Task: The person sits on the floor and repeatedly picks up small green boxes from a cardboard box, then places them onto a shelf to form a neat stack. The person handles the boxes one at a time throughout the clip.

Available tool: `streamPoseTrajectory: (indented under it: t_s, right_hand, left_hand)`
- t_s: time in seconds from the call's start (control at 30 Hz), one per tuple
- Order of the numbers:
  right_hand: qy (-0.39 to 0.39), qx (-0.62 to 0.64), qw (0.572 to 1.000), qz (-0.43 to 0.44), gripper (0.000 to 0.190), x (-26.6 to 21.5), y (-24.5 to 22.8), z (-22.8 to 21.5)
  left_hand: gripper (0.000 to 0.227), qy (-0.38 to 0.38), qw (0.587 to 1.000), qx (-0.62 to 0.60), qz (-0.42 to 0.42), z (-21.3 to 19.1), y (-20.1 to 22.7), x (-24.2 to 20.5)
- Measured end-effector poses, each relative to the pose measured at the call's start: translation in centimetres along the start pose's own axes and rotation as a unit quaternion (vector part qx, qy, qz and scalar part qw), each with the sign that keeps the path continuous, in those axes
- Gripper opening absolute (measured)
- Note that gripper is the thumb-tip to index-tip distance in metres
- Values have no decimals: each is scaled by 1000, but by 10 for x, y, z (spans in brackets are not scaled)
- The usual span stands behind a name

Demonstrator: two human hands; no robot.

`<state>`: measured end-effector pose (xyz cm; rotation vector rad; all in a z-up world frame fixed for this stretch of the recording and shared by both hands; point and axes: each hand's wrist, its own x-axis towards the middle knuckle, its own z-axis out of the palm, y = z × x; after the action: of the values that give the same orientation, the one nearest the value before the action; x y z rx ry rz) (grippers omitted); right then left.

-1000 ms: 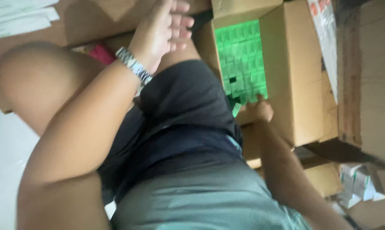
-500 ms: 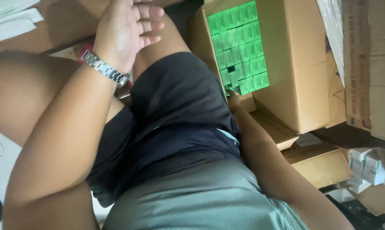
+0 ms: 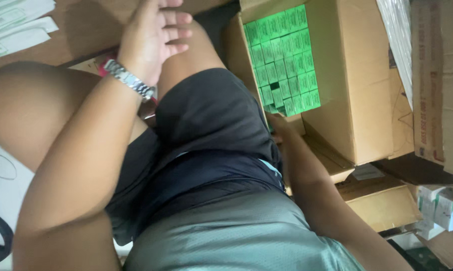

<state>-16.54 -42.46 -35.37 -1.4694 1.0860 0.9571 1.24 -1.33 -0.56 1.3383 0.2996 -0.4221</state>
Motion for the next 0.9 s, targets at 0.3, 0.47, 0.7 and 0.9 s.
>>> streamPoseTrajectory:
  t_s: [0.3,0.47,0.7,0.9]
  right_hand:
    - [-173,-68,941,-282,72,-182,-182,-95]
    - [-266,-30,858,-439,70,-300,-252,14]
    - [-73,-212,677,-701,41,-393,-252,130]
    - [4,-155,624,-766,49,-425,-238,143]
  left_hand:
    - [55,-76,996,19,37,10,2,-10]
    - [74,-74,997,8,-36,21,12,-18]
    - [71,-37,991,-124,-19,11,23,-18]
    - [67,-31,992,-120,-4,9,32,-25]
